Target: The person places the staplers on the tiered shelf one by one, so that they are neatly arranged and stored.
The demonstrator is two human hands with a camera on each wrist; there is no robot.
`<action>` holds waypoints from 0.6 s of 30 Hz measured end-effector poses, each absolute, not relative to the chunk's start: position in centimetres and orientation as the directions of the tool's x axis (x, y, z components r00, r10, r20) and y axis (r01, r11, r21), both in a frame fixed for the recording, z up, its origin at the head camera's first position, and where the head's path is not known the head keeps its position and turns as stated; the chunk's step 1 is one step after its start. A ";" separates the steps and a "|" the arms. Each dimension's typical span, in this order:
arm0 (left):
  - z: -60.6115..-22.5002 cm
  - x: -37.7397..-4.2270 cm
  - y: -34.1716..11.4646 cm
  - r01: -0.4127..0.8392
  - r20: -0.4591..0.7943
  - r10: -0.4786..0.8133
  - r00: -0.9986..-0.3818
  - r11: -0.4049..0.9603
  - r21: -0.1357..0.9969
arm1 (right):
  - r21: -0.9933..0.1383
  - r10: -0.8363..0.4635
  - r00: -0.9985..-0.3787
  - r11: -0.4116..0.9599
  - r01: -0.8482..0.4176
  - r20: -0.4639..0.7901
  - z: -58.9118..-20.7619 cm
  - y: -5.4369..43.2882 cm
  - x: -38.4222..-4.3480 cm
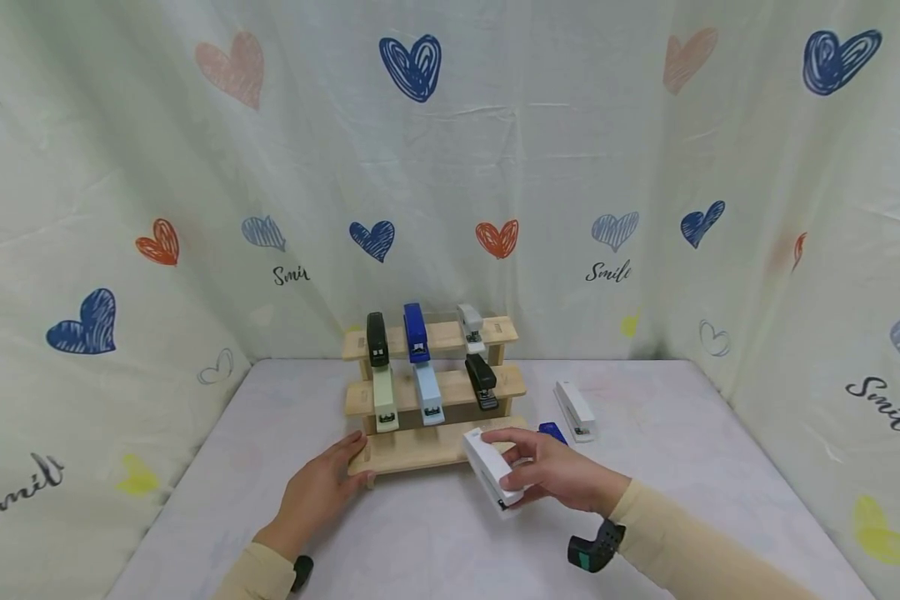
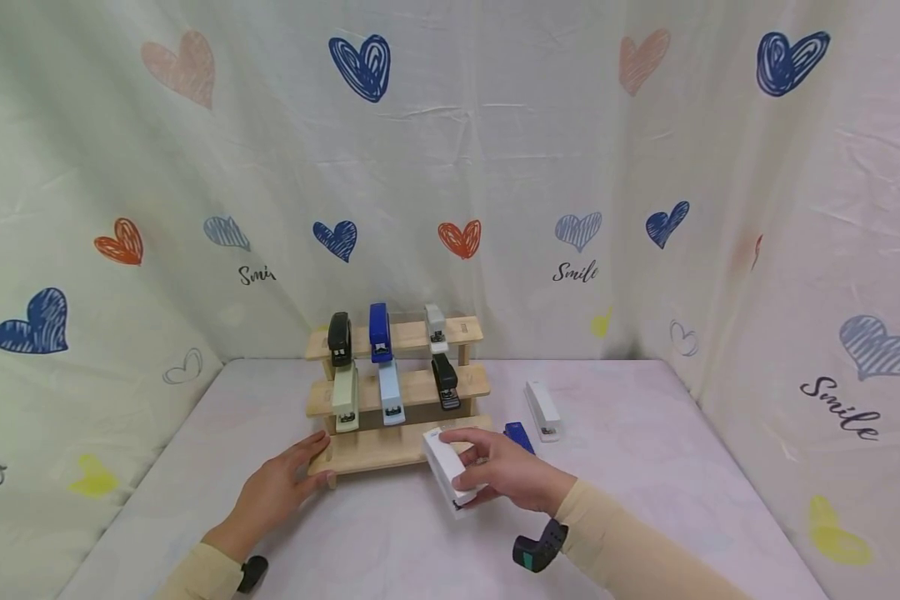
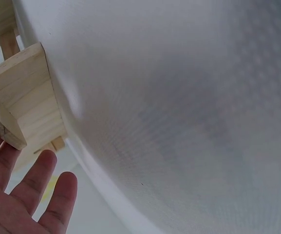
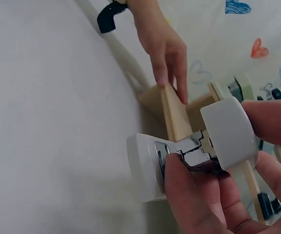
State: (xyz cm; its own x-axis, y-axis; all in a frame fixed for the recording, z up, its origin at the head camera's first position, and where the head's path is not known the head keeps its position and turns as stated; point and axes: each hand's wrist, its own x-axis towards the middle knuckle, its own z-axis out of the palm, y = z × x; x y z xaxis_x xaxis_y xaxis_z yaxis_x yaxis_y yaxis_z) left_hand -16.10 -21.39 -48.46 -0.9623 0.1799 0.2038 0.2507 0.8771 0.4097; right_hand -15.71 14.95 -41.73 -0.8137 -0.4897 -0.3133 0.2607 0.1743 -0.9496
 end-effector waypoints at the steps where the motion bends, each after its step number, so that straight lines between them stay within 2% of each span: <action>1: -48.5 -16.1 -21.4 0.250 0.203 0.179 -0.963 0.876 0.412 | -0.950 -0.496 -0.810 0.167 0.264 -0.313 -41.9 14.2 -15.7; 10: -48.8 -16.3 -21.5 0.241 0.192 0.174 -0.966 0.877 0.415 | -0.951 -0.530 -0.792 0.117 0.287 -0.304 -43.1 8.1 -16.2; 18: -48.8 -16.2 -21.5 0.245 0.205 0.171 -0.964 0.872 0.424 | -0.949 -0.508 -0.809 0.058 0.310 -0.295 -43.6 4.8 -16.4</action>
